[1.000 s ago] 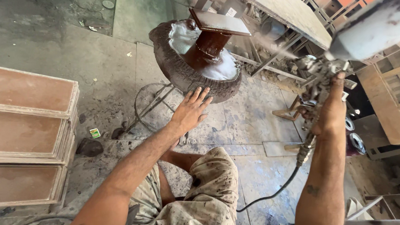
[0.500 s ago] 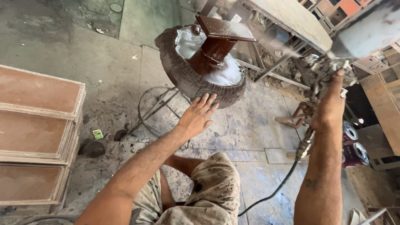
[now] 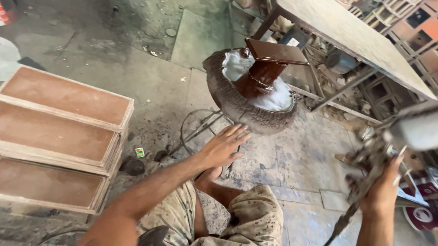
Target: The person repeatedly picks up rectangular wooden panels from a stack, places each on a rotating stand, and sprays them with dark brown paint using a spray gun. After finishing a batch, the person refills the spray gun from a paint can using a cloth filter.
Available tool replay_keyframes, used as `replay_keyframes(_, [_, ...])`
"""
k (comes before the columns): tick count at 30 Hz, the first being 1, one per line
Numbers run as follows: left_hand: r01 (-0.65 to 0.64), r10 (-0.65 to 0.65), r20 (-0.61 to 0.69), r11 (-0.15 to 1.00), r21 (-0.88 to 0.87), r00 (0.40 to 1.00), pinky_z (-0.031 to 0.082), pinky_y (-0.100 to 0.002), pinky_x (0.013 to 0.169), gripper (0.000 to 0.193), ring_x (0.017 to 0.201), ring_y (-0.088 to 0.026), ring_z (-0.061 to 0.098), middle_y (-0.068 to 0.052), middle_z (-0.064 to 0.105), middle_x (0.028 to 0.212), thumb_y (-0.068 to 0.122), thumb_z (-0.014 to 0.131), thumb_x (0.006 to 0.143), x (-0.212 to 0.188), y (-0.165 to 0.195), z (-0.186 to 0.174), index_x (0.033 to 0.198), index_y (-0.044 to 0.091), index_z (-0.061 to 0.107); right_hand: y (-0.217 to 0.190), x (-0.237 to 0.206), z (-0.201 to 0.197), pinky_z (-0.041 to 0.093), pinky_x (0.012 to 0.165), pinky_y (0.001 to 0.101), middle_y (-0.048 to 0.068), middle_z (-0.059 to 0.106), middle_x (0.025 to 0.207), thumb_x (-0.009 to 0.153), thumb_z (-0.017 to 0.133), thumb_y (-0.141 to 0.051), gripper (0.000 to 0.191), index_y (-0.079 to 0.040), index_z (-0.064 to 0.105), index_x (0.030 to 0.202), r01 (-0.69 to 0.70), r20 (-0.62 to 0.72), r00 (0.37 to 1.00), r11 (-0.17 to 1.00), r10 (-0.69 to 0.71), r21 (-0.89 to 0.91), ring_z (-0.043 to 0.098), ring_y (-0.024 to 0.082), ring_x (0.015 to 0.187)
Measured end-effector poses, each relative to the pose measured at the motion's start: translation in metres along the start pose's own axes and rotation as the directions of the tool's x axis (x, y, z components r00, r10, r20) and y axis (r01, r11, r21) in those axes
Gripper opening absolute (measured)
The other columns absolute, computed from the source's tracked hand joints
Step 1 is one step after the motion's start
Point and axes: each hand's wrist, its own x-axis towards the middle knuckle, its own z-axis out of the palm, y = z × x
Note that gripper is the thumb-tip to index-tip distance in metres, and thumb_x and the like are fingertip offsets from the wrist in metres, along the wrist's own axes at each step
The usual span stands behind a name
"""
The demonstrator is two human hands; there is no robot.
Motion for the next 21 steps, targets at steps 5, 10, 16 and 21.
replay_keyframes(5, [0.242, -0.244, -0.016, 0.968, -0.065, 0.97, 0.026, -0.059, 0.12, 0.066, 0.149, -0.04, 0.031, -0.021, 0.033, 0.163, 0.04, 0.063, 0.099, -0.113, 0.002, -0.02, 0.153, 0.009, 0.04, 0.104, -0.071, -0.022, 0.039, 0.044, 0.0355, 0.01, 0.071, 0.111, 0.095, 0.027, -0.084, 0.089, -0.015, 0.055, 0.143, -0.287, -0.077, 0.957, 0.954, 0.281, -0.086, 0.056, 0.024, 0.056])
replay_keyframes(10, [0.529, -0.505, -0.352, 0.848, -0.031, 0.788, 0.041, -0.056, 0.112, 0.057, 0.136, -0.039, 0.051, -0.019, 0.055, 0.144, 0.035, 0.065, 0.089, -0.239, 0.027, -0.056, 0.14, 0.011, 0.054, 0.216, -0.132, -0.026, 0.044, 0.046, 0.0322, 0.01, 0.075, 0.099, 0.098, 0.037, -0.073, 0.074, -0.013, 0.061, 0.134, -0.438, -0.183, 0.886, 0.899, 0.427, -0.024, 0.058, 0.023, 0.055])
replay_keyframes(16, [0.599, -0.454, -0.393, 0.657, 0.457, 0.799, 0.036, -0.057, 0.117, 0.061, 0.135, -0.039, 0.049, -0.017, 0.052, 0.146, 0.031, 0.066, 0.086, -0.325, 0.022, -0.099, 0.14, 0.007, 0.05, 0.302, -0.167, -0.019, 0.049, 0.051, 0.0339, 0.012, 0.072, 0.097, 0.1, 0.048, -0.067, 0.069, -0.007, 0.063, 0.131, -0.445, -0.312, 0.833, 0.888, 0.458, 0.115, 0.06, 0.022, 0.061])
replay_keyframes(21, [0.576, -0.48, -0.319, 0.667, 0.472, 0.817, 0.033, -0.056, 0.119, 0.064, 0.141, -0.038, 0.043, -0.016, 0.045, 0.153, 0.029, 0.062, 0.088, -0.349, 0.021, -0.089, 0.146, 0.008, 0.046, 0.32, -0.182, -0.018, 0.05, 0.055, 0.0335, 0.012, 0.071, 0.097, 0.101, 0.054, -0.063, 0.067, -0.003, 0.064, 0.129, -0.37, -0.297, 0.87, 0.919, 0.394, 0.136, 0.061, 0.02, 0.065])
